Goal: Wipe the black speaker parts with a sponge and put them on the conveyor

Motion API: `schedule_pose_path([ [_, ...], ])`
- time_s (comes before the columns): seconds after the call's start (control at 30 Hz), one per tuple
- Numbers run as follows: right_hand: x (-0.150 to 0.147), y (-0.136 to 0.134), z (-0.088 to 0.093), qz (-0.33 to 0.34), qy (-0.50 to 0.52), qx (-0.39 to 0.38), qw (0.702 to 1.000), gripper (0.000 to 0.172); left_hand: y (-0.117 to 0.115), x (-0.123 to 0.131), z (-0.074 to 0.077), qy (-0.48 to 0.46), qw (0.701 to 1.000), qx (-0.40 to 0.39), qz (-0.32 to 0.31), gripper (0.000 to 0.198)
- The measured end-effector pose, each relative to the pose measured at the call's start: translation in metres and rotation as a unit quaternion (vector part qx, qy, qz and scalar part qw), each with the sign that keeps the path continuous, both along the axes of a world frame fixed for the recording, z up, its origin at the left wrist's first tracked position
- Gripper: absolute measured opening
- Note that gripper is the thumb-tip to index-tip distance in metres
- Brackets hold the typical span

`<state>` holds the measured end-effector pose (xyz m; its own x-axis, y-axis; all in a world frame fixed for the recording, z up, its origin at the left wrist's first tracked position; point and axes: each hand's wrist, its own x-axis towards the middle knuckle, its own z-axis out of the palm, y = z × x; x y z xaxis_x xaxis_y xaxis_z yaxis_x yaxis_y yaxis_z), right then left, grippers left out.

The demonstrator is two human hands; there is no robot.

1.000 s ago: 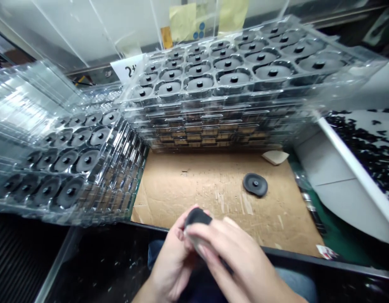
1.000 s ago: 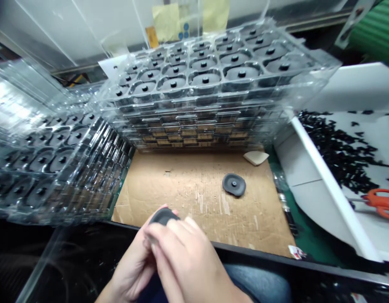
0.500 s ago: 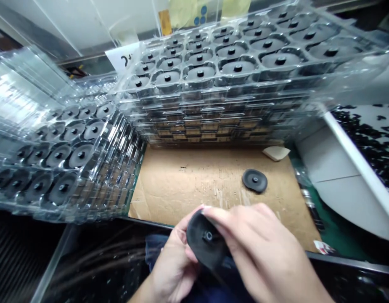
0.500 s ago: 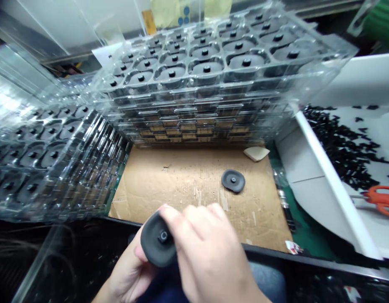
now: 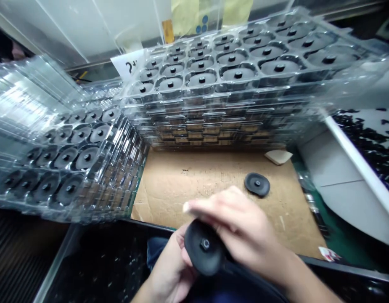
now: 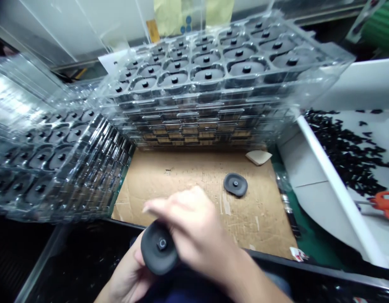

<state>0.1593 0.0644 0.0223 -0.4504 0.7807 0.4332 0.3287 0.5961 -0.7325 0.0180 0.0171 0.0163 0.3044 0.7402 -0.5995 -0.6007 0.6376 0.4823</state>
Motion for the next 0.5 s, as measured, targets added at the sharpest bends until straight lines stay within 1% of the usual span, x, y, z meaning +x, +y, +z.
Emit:
schedule_pose_path([
  [0.07, 0.012, 0.003, -0.018, -0.09, -0.026, -0.099, 0.991, 0.023, 0.0, -0.002, 0.004, -0.026, 0.999, -0.019, 0.01, 0.038],
  [0.1, 0.017, 0.002, -0.03, -0.117, -0.037, -0.134, 0.983, 0.023, 0.0, -0.003, 0.005, -0.04, 0.999, -0.023, 0.014, 0.039],
  [0.13, 0.02, -0.002, -0.044, -0.123, -0.047, -0.16, 0.978, 0.023, 0.0, -0.004, 0.005, -0.053, 0.998, -0.022, 0.017, 0.04],
  [0.17, 0.021, -0.008, -0.057, -0.11, -0.054, -0.176, 0.977, 0.023, -0.001, -0.005, 0.004, -0.065, 0.998, -0.014, 0.022, 0.042],
  [0.23, 0.02, -0.021, -0.08, -0.067, -0.058, -0.183, 0.979, 0.023, -0.002, -0.006, -0.001, -0.09, 0.995, -0.004, 0.031, 0.042],
  [0.27, 0.019, -0.027, -0.087, -0.053, -0.058, -0.185, 0.98, 0.023, -0.003, -0.006, -0.004, -0.097, 0.995, -0.004, 0.037, 0.042],
  [0.3, 0.018, -0.031, -0.089, -0.047, -0.058, -0.189, 0.979, 0.023, -0.003, -0.006, -0.006, -0.099, 0.994, -0.006, 0.039, 0.042],
  [0.33, 0.018, -0.032, -0.086, -0.056, -0.057, -0.195, 0.978, 0.023, -0.004, -0.006, -0.008, -0.097, 0.995, -0.008, 0.036, 0.042],
  [0.37, 0.018, -0.032, -0.078, -0.077, -0.052, -0.198, 0.976, 0.022, -0.004, -0.006, -0.01, -0.094, 0.995, -0.006, 0.032, 0.042],
  [0.43, 0.017, -0.027, -0.051, -0.131, -0.026, -0.172, 0.976, 0.024, -0.003, -0.004, -0.011, -0.082, 0.996, 0.002, 0.024, 0.044],
  [0.47, 0.015, -0.024, -0.034, -0.145, -0.004, -0.13, 0.981, 0.025, -0.002, -0.003, -0.011, -0.073, 0.997, 0.003, 0.022, 0.042],
  [0.5, 0.013, -0.021, -0.018, -0.135, 0.022, -0.071, 0.988, 0.025, -0.002, -0.002, -0.011, -0.06, 0.998, -0.001, 0.021, 0.037],
])
